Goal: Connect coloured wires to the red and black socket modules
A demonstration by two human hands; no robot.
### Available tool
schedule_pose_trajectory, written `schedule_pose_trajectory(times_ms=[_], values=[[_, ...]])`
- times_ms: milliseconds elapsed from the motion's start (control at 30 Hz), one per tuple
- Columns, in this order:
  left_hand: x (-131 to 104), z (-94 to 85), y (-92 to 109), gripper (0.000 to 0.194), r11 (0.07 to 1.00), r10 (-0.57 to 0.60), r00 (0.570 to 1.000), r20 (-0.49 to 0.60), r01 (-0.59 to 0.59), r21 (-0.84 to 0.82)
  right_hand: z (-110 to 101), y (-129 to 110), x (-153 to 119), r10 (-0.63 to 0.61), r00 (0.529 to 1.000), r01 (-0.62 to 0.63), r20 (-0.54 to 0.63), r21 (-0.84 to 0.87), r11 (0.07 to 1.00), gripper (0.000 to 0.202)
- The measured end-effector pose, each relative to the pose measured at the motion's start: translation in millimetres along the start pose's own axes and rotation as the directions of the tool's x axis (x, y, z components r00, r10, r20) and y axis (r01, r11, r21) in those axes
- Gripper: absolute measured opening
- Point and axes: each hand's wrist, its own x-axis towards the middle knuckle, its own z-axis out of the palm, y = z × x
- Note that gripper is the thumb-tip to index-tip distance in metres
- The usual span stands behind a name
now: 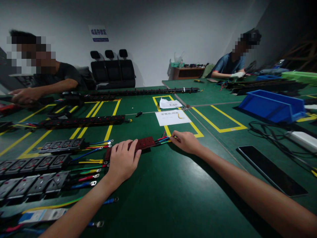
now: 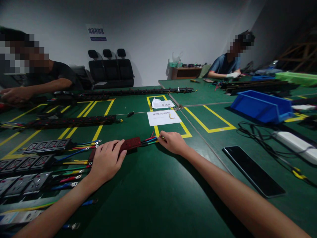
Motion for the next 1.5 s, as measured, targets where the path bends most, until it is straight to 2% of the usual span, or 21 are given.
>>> schedule_pose_trajectory(times_ms=[1500], values=[[-0.1,2.2,-0.3,0.051,1.000,0.012,0.999,-0.030,-0.011,0.012,1.3,0.7,0.6,-0.005,1.000,0.005,-0.004,0.007,1.000,0.024]])
